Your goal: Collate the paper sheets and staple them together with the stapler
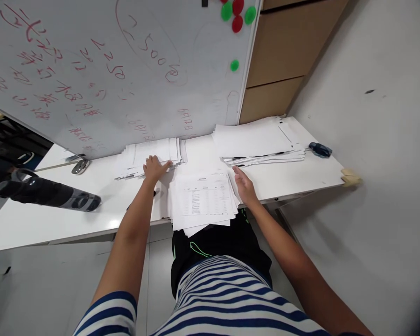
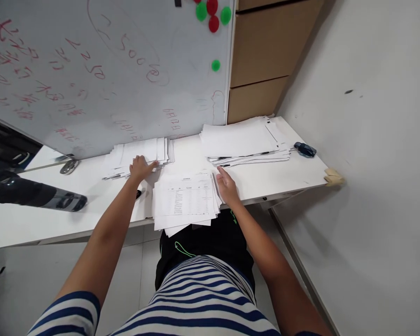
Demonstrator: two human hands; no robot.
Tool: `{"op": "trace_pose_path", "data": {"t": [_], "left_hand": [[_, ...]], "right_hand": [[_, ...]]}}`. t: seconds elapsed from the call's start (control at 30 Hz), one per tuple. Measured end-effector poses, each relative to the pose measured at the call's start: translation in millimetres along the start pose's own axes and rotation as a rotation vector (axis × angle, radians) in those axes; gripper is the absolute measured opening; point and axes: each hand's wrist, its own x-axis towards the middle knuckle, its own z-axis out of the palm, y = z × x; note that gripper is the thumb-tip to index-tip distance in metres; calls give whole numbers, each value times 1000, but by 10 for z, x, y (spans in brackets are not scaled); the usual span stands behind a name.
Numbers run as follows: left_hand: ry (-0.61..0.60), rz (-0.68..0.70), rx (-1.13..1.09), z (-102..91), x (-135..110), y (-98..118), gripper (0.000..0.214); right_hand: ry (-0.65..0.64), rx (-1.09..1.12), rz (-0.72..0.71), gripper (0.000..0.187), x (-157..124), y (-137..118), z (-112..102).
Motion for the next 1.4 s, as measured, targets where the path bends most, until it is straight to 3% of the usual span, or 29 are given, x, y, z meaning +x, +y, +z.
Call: {"op": "trace_pose_path", "data": {"t": [0.3, 0.5, 0.8, 1.03, 1.17, 1.4], "left_hand": [[134, -38, -76, 37, 3, 86, 63], [142, -65, -70, -24, -7, 103, 44], [136, -112, -18, -113, 95, 75, 39], [230, -99, 79, -87, 181, 28, 31], [257, -91, 58, -104, 248, -97, 39], [142, 44, -177, -210, 181, -425, 71]], "right_hand": [[23, -20, -3, 71, -1, -25, 22], [21, -23, -1, 68, -8, -4, 19], [19, -13, -9, 66, -13, 9, 25], [33, -6, -18, 62, 8, 51, 27], [49, -5, -18, 62, 20, 32, 36], [44, -3, -39, 57, 13, 24, 36]]}}
